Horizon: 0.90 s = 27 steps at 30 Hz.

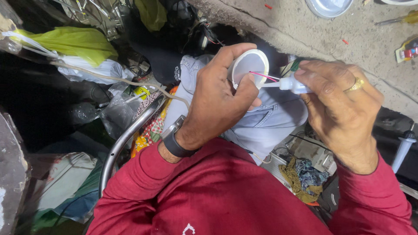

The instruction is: The person solders wires to a circular LED board inside a white plastic housing using a soldering iron. They then use pliers to trim excess wire and apply glue to secure the connections.

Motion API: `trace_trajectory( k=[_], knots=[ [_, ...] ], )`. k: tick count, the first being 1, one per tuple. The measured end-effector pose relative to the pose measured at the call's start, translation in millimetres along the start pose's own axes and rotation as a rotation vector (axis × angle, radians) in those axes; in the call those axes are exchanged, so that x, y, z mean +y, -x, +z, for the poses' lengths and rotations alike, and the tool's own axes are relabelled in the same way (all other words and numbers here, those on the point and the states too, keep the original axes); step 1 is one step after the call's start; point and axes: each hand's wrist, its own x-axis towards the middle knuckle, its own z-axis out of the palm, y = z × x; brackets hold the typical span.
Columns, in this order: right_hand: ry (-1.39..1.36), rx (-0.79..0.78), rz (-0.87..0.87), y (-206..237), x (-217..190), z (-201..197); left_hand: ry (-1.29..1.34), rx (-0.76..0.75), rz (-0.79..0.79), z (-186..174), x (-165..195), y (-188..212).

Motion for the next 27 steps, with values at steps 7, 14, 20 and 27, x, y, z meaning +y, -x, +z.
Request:
trace_trajectory(
  k=[7, 14, 20, 27],
  knots=[
    [0.087, -0.021, -0.104, -5, 0, -6, -0.014, -0.032, 0.033, -3, 3, 0],
    [0.230, -0.034, -0.146, -6, -4, -9, 0.122, -0.036, -0.090, -3, 3, -2],
    [0.219, -0.032, -0.172, -3, 1, -9, 0.145, -0.046, -0.072, -2, -2, -2],
    [0.086, -0.025, -0.103, 4, 7, -6, 0.113, -0.059, -0.033, -5, -1, -1]
  ],
)
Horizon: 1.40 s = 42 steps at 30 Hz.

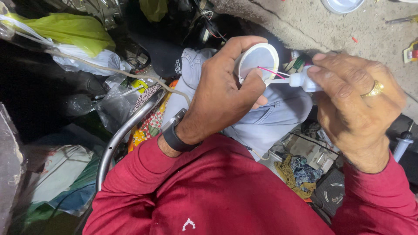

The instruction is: The person solders wires to a circular LED board inside a white plastic housing using a soldering iron. They then use pliers to trim excess wire and apply glue to secure the connections.

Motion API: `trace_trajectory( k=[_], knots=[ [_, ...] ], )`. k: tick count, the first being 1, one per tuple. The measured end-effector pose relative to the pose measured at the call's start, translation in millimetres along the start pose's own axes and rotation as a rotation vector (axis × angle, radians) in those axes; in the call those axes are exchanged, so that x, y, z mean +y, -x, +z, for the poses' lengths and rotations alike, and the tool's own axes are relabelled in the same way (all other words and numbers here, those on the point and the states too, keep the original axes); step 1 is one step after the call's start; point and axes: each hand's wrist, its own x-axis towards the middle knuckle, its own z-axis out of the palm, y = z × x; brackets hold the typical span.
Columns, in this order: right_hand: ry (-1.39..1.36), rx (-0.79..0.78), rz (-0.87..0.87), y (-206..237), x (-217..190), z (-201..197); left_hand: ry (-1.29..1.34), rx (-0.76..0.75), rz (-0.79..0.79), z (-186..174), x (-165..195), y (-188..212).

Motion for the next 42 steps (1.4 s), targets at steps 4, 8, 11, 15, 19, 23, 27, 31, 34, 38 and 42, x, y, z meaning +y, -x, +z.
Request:
trace_trajectory(
  k=[4, 8, 11, 15, 19, 23, 27, 31, 34, 38, 42],
  knots=[
    [-0.015, -0.002, -0.004, 1, 0, 0, 0.071, -0.005, -0.039, 0, -1, -1],
    [0.010, 0.007, -0.020, -1, -1, 0, 0.060, -0.011, -0.031, 0, -2, -1],
    [0.020, 0.016, -0.034, -3, -2, 0, 0.020, -0.013, -0.026, 0, -1, 0],
    [0.051, 0.014, -0.048, -4, -5, 1, 0.024, -0.014, -0.032, 1, -1, 0],
    [0.047, 0.016, -0.027, -4, -4, 1, 0.019, 0.005, -0.004, 2, 0, -1],
    [0.039, 0.032, -0.055, -7, -2, 2, 0.003, 0.009, -0.024, 2, 0, -1],
    [0.022, 0.050, -0.041, -1, -3, 4, 0.034, 0.008, -0.015, 4, -1, 0],
    [-0.073, 0.085, 0.085, 11, 2, 4, 0.121, 0.013, -0.076, 2, -2, -2],
    [-0.183, 0.156, 0.187, 26, 4, 9, 0.148, 0.010, -0.094, 0, -3, -1],
    [-0.375, 0.293, 0.357, 55, 1, 24, 0.169, 0.007, -0.120, 3, -8, 1],
    [-0.718, 0.546, 0.467, 76, 13, 39, 0.186, -0.027, -0.117, 7, 1, -1]
  ],
)
